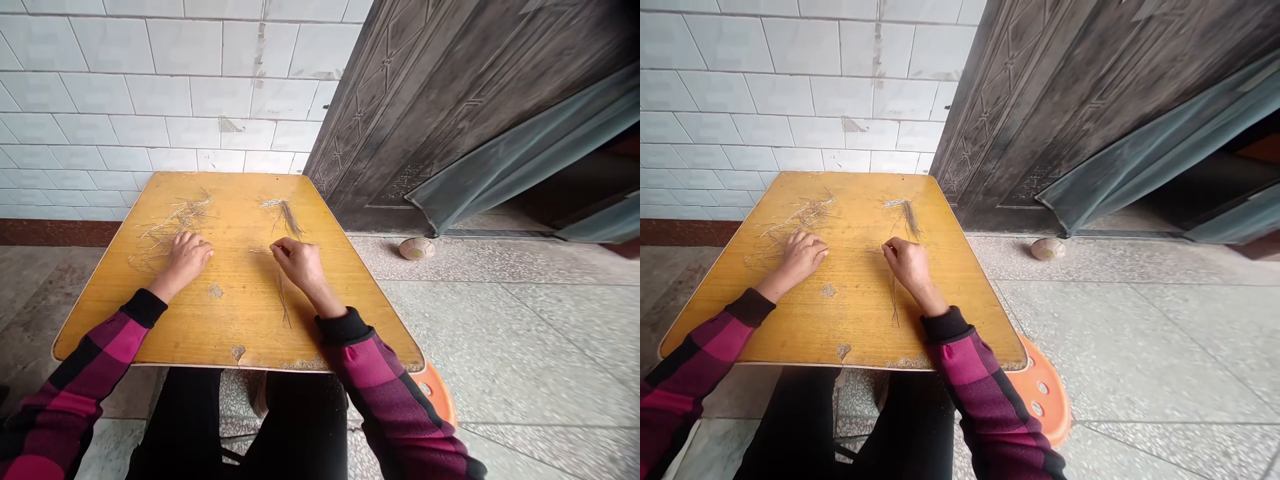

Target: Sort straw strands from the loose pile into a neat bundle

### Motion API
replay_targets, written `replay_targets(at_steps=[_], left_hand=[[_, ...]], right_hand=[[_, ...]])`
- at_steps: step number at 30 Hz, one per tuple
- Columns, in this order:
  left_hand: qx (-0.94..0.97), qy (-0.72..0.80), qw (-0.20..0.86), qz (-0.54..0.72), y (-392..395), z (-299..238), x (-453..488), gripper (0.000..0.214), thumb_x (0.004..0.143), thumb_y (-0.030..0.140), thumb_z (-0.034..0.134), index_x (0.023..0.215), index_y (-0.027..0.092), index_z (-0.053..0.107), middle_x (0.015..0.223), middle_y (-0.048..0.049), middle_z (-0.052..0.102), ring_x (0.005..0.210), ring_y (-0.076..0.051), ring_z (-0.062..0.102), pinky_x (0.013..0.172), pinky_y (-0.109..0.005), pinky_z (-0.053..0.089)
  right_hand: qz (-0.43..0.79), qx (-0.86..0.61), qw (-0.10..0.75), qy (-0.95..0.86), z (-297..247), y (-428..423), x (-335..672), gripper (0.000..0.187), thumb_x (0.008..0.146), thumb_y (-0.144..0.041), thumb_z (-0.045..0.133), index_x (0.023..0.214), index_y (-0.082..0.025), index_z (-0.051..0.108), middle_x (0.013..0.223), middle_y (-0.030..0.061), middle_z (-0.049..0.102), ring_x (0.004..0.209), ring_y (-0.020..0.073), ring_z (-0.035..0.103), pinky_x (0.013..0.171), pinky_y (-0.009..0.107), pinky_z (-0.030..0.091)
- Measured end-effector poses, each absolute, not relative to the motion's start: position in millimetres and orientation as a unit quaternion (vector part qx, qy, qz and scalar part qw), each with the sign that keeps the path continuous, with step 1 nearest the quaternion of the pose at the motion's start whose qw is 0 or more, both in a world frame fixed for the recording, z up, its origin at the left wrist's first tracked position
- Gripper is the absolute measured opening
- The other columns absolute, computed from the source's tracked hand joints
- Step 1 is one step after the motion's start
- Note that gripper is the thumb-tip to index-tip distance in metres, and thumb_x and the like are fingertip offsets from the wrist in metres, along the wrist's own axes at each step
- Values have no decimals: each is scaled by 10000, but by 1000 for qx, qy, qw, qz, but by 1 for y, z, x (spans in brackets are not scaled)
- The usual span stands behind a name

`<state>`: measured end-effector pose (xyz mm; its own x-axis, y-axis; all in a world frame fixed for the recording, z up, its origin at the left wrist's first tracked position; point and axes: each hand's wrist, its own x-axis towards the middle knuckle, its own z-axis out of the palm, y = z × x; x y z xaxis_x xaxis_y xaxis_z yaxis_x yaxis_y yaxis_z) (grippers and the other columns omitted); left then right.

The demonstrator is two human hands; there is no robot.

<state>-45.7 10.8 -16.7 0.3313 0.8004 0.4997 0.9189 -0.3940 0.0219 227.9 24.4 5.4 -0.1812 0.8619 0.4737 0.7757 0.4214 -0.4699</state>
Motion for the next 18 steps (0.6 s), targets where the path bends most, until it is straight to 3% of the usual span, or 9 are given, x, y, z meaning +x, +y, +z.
replay_targets(at_steps=[6, 11, 14, 18], left_hand=[[-799, -555, 157, -170, 13, -20, -44, 271, 896, 334, 508, 842, 159, 708, 950, -139, 662, 1006, -324, 488, 927, -519, 326], [-787, -576, 159, -150, 15, -13, -46, 202, 855, 195, 506, 886, 162, 702, 900, -141, 668, 948, -311, 510, 892, -495, 339], [-773, -597, 170, -134, 18, -6, -53, 199, 823, 216, 537, 913, 148, 701, 925, -160, 647, 956, -326, 508, 864, -494, 345], [-791, -582, 155, -106, 23, 0, -64, 180, 803, 233, 541, 795, 151, 701, 946, -149, 616, 971, -314, 509, 845, -461, 360]], right_hand=[[65, -527, 348, -773, 5, 23, 227, 243, 845, -299, 515, 742, -163, 688, 573, 21, 619, 511, 133, 536, 541, 245, 334], [69, -526, 347, -773, 5, 23, 226, 229, 841, -279, 519, 741, -165, 691, 574, 17, 623, 503, 128, 527, 532, 241, 327], [66, -523, 346, -776, 5, 22, 226, 228, 842, -277, 521, 745, -164, 694, 576, 18, 625, 503, 127, 524, 530, 239, 325], [65, -522, 344, -778, 4, 22, 225, 228, 845, -272, 522, 737, -162, 691, 580, 20, 629, 508, 125, 529, 534, 238, 325]])
